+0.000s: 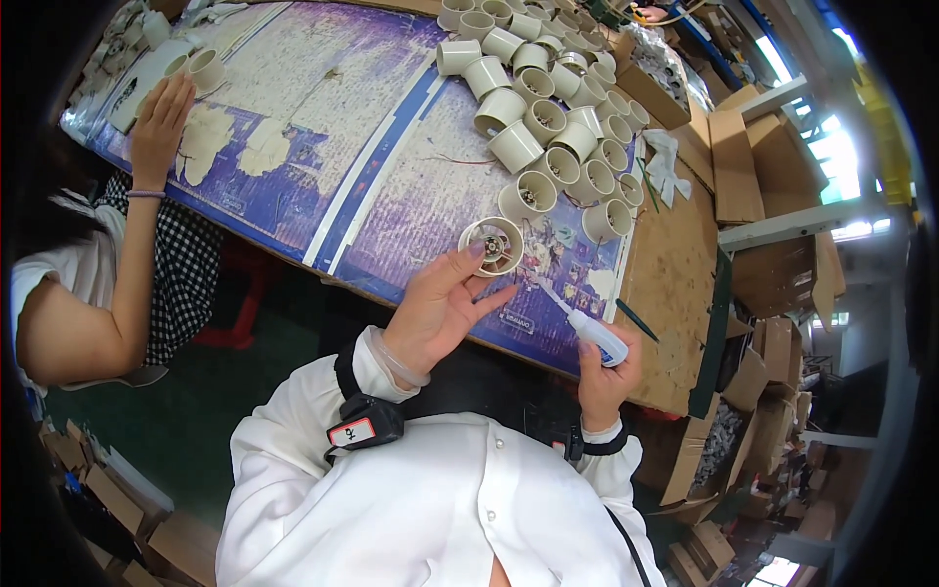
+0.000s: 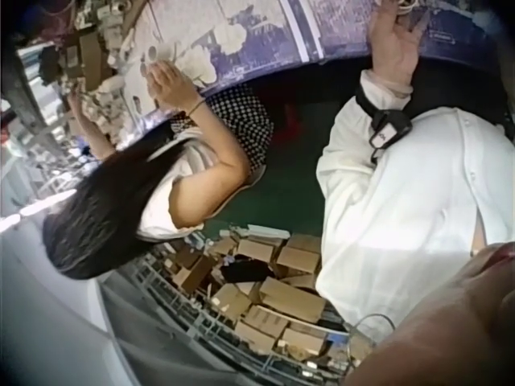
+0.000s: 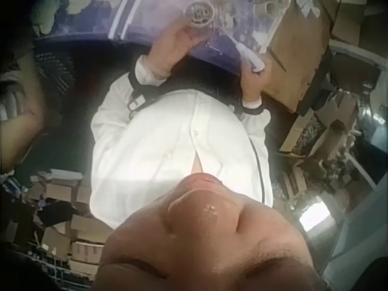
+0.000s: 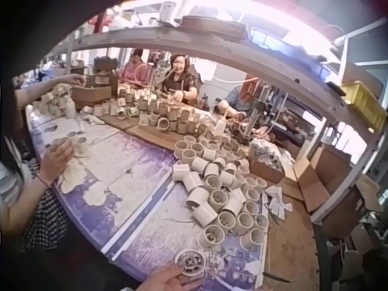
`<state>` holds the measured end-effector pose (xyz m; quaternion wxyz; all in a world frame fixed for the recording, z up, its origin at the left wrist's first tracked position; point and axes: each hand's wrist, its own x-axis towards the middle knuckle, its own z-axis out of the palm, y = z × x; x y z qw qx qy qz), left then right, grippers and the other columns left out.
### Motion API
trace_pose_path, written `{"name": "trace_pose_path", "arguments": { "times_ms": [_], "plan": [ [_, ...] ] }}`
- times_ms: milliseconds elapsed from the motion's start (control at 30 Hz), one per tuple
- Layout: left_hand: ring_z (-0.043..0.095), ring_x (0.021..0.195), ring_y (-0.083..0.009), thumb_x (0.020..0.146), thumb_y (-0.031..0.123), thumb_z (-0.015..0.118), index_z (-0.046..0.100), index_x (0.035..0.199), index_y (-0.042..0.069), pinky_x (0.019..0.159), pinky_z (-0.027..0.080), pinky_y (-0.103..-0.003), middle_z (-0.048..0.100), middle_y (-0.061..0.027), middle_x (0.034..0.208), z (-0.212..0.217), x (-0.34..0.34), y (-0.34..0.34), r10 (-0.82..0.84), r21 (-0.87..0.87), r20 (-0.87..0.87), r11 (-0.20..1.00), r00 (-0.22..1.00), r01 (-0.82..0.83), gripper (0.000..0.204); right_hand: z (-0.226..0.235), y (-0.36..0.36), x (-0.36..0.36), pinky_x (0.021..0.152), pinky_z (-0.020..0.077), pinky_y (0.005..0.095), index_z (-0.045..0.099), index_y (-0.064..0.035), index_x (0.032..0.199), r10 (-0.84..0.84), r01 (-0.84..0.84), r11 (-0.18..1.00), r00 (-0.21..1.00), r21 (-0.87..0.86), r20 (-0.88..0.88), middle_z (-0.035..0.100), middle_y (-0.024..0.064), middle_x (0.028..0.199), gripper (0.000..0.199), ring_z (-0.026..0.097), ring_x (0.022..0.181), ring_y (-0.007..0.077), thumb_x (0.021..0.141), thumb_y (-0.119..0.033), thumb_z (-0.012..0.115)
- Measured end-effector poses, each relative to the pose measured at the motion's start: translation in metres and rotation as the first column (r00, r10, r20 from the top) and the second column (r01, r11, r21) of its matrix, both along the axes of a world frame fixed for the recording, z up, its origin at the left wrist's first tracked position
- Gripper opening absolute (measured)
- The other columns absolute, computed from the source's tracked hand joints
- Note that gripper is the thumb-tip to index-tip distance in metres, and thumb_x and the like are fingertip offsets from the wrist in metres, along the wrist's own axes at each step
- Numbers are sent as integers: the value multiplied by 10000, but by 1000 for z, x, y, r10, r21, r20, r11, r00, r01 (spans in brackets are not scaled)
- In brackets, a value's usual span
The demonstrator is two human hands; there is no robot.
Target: The person uses tweezers to position wires inside a plastic housing, applies glue from a bottle, and wipes the exterior and their hands with a cloth. They then repeat the process by positioning wires in another housing and wiping it clean.
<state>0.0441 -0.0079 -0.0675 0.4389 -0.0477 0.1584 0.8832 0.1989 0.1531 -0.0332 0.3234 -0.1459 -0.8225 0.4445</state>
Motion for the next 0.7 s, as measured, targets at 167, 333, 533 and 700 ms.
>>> {"name": "trace_pose_path", "arguments": {
  "times_ms": [167,333,533,700],
  "plan": [
    [527,1168,-218,940,215,550,496,1243,37,1056,352,-534,576,-103,1217,-1,2,-2,-8,22,12,1000,1000,7,356,3,-2,0,678,417,232,562,-23,981,-39,41,997,999,-66,30,549,38,850,247,507,751,103,798,-61,723],
    [524,1172,-220,940,222,551,495,1243,28,1057,353,-528,567,-105,1229,-3,3,-2,-39,24,12,999,999,39,363,10,-1,0,673,414,231,561,-23,978,-2,2,1000,999,9,36,550,45,853,247,510,746,112,794,-58,723],
    [525,1171,-216,940,228,553,497,1238,24,1060,354,-521,564,-105,1232,-3,2,-5,-38,44,14,998,999,38,365,18,-1,-4,663,409,233,562,-25,962,41,-45,991,999,126,30,554,53,836,239,516,729,125,782,-43,719],
    [528,1167,-210,941,237,554,498,1236,25,1061,353,-523,565,-101,1230,-1,1,-5,-37,40,16,999,999,36,367,21,-1,-4,645,407,236,567,-27,943,56,-59,989,998,137,27,561,54,815,231,517,711,124,774,-45,723]
  ]
}}
